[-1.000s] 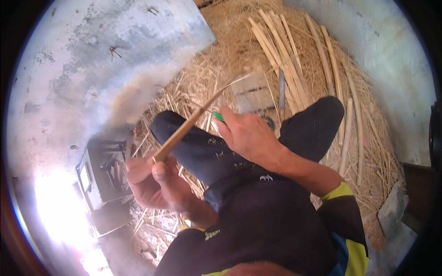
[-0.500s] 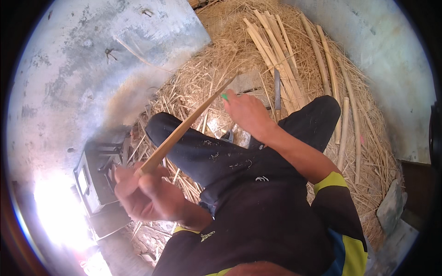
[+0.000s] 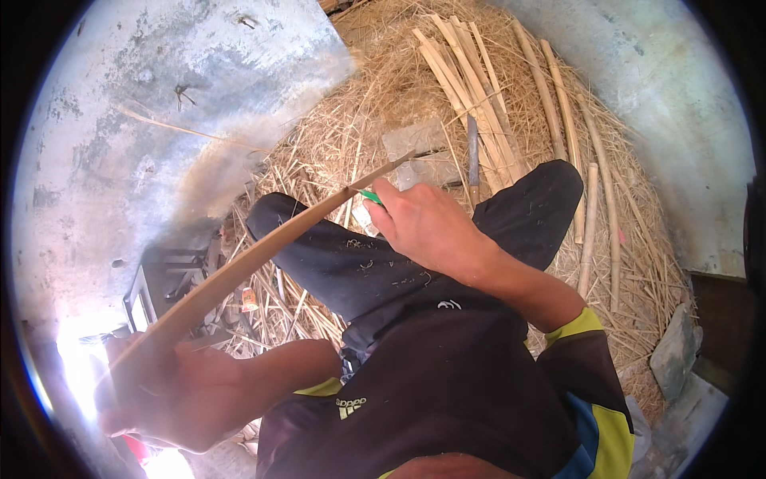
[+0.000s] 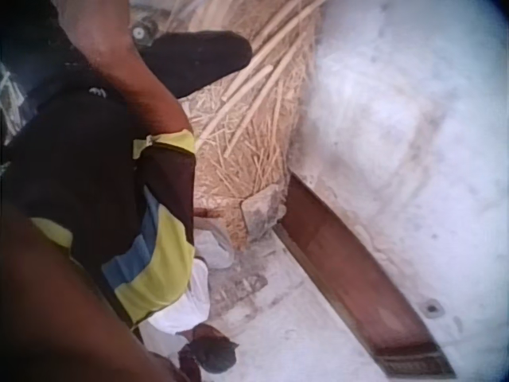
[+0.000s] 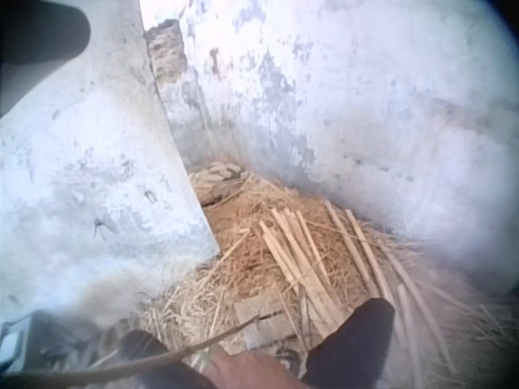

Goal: The person sits cross-legged on a straw-covered floor and uses a green-handled knife to shave thin strips of wood from a long bamboo stick. They hold the stick with their left hand and scrape the blade along its length with their right hand, producing wood shavings that fall onto their lap and the floor.

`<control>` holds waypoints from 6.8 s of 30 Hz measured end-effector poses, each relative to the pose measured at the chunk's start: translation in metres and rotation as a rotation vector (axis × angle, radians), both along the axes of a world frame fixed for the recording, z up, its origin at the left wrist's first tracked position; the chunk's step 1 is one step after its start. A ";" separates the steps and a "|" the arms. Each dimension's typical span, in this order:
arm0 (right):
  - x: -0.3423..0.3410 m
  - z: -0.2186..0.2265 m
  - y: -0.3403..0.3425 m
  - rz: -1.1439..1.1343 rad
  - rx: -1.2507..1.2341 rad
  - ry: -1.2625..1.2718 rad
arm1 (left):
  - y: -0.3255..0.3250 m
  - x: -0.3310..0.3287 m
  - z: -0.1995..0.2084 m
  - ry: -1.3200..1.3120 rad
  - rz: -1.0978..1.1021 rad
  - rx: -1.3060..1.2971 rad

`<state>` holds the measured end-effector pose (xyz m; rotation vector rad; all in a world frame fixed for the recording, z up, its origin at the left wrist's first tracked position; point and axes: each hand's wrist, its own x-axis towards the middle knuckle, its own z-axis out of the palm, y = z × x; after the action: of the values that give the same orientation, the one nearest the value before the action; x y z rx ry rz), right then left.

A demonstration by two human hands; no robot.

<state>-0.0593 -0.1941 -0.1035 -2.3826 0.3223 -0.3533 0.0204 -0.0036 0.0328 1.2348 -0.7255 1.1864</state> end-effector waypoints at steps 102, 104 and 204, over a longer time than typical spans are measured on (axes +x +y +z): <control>-0.016 0.017 0.041 -0.119 0.020 -0.143 | -0.020 -0.024 0.009 0.136 -0.132 0.201; -0.012 -0.012 0.037 -0.154 -0.023 -0.052 | -0.022 -0.025 0.008 0.140 -0.118 0.112; 0.107 -0.363 -0.119 -0.376 0.043 0.611 | -0.043 0.079 0.028 0.103 0.257 0.009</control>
<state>0.0477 -0.3128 -0.4664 -2.3317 1.0507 0.2294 0.0991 -0.0466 0.0609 1.4171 -0.5069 1.3177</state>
